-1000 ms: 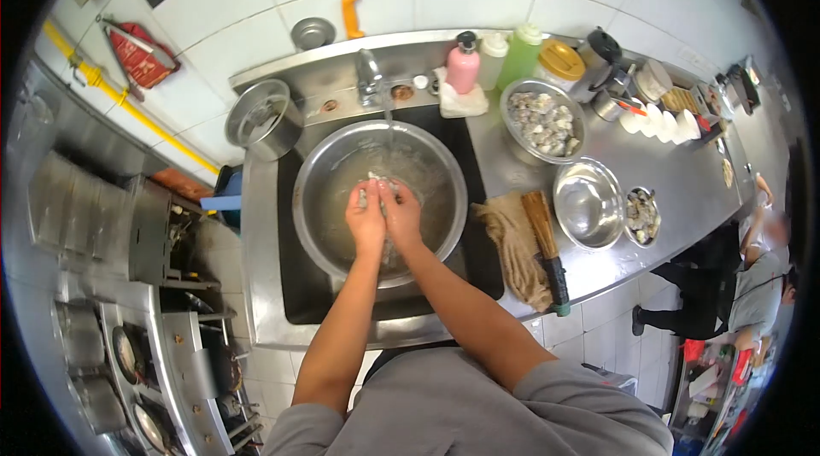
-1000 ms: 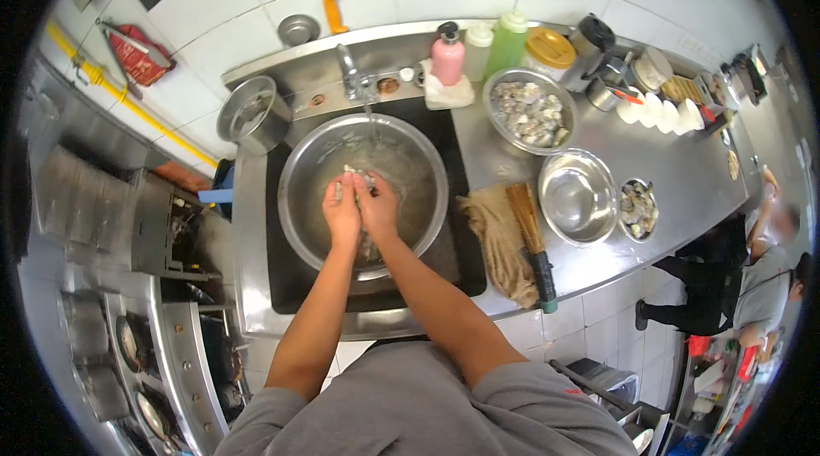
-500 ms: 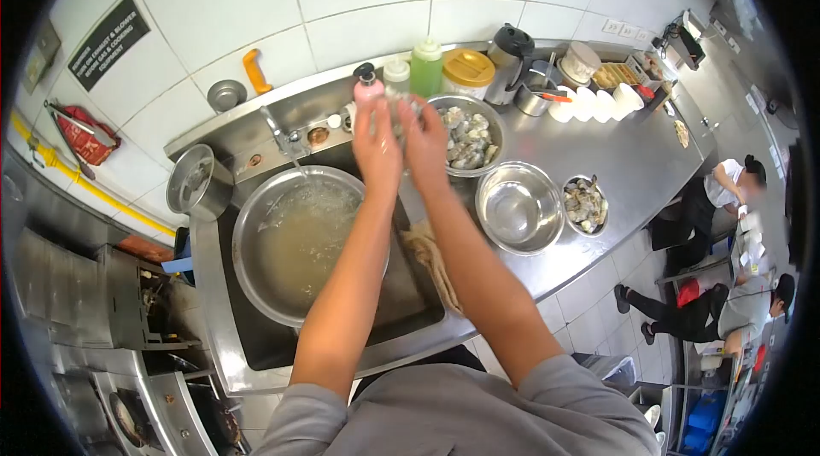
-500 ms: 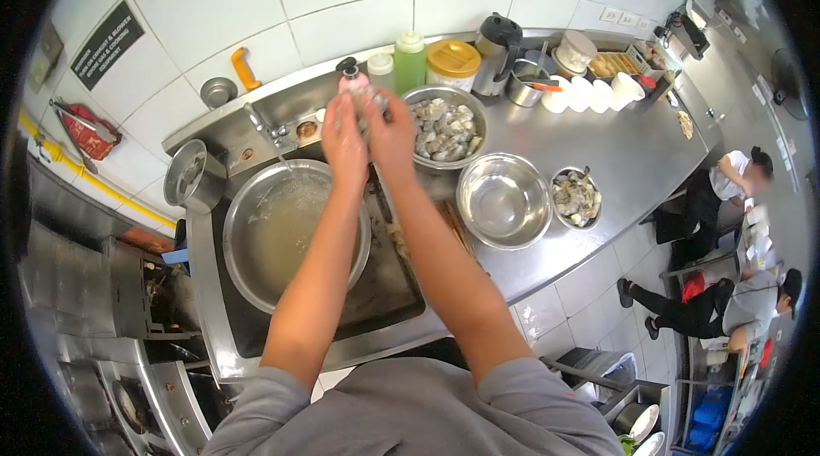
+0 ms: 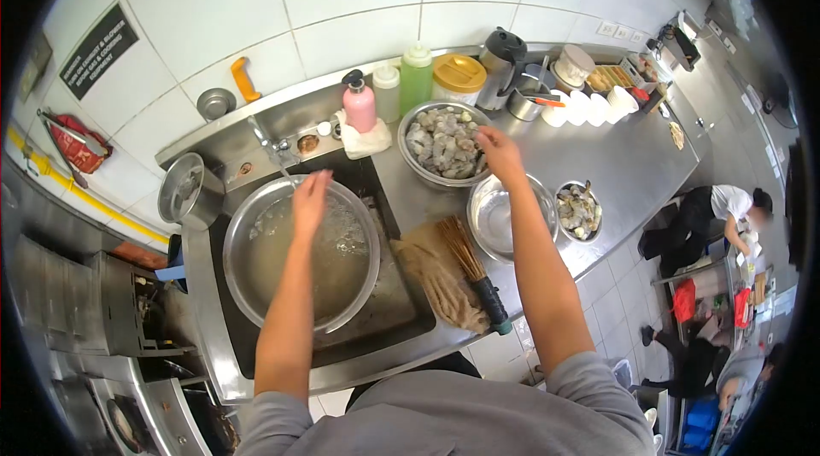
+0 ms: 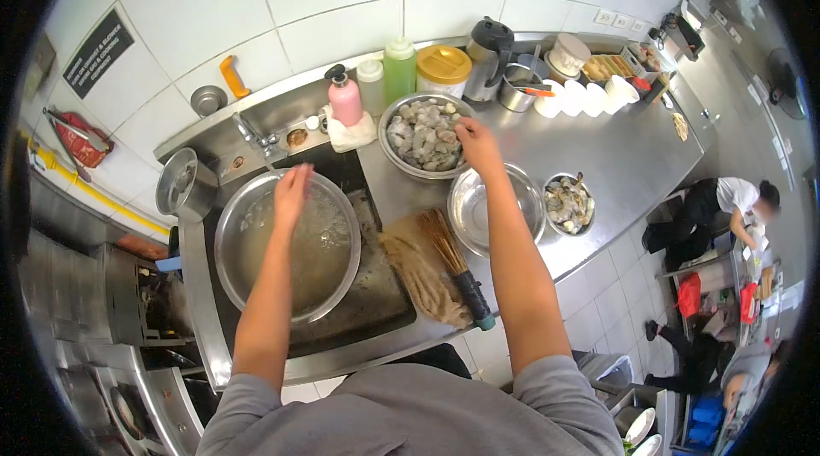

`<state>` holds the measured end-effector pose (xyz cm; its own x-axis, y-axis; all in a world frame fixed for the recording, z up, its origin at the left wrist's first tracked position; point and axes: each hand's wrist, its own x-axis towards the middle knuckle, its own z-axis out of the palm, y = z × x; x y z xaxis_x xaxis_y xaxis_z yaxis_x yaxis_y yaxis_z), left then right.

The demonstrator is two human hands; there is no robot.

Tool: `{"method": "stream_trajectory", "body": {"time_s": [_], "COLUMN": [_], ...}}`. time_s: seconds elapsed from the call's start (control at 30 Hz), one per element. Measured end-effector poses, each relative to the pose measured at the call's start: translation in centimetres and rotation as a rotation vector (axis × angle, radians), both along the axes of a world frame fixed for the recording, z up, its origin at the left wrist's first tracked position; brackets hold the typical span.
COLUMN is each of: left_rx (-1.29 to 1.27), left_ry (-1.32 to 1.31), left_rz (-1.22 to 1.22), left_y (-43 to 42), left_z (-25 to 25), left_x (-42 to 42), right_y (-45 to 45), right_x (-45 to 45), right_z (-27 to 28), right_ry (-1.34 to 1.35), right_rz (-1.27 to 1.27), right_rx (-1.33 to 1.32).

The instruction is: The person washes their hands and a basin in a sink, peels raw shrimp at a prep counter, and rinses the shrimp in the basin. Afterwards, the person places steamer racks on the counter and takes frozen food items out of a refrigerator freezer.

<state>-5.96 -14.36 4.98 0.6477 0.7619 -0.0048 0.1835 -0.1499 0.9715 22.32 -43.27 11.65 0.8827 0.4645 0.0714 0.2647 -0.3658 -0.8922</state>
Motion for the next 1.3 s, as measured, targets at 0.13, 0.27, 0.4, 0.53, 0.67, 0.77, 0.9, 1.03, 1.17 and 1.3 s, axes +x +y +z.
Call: {"method": "stream_trajectory", "body": {"time_s": [0.13, 0.27, 0.4, 0.53, 0.67, 0.77, 0.9, 1.03, 1.17, 1.3], "left_rx": [0.57, 0.666, 0.52, 0.503, 0.444, 0.37, 0.373, 0.25, 0.027, -0.201], "left_ry": [0.239, 0.508, 0.698, 0.858, 0.889, 0.801, 0.88, 0.9, 0.902, 0.963], "left_rz": [0.089, -0.004, -0.038, -0.265, -0.417, -0.504, -0.558, -0.78, -0.713, -0.638], "left_y": [6.4, 8.0, 7.1, 6.3, 4.9, 3.9, 1.9, 1.9, -1.1, -1.4], "left_z": [-7.8, -8.6, -7.7, -9.4, -9.9, -10.5, -10.7, -17.3, -9.4, -10.1], "left_x": [-9.5, -14.0, -13.7, -14.2, -14.3, -15.3, -16.6, -18.1, -19.0, -18.6], "right_y": [4.9, 14.0, 21.1, 23.5, 23.3, 22.1, 21.1, 19.9, 17.3, 17.1], "right_x": [-4.9, -15.7, -21.8, -24.8, -26.8, -27.6, -28.3, -30.4, -31.8, -33.2], "right_z": [-0.1, -2.2, -10.7, -15.3, -17.6, -17.6, -23.7, -23.7, -20.1, -16.7], "right_ry": [-0.232, -0.192, -0.377, -0.414, -0.365, -0.409, -0.204, -0.388, -0.179, -0.083], "right_rz": [-0.053, 0.6, 0.897, 0.967, 1.037, 1.079, 1.211, 1.459, 1.335, 1.265], "right_rx": [0.125, 0.16, -0.13, -0.429, -0.66, -0.829, -0.733, -0.941, -0.765, -0.857]}}
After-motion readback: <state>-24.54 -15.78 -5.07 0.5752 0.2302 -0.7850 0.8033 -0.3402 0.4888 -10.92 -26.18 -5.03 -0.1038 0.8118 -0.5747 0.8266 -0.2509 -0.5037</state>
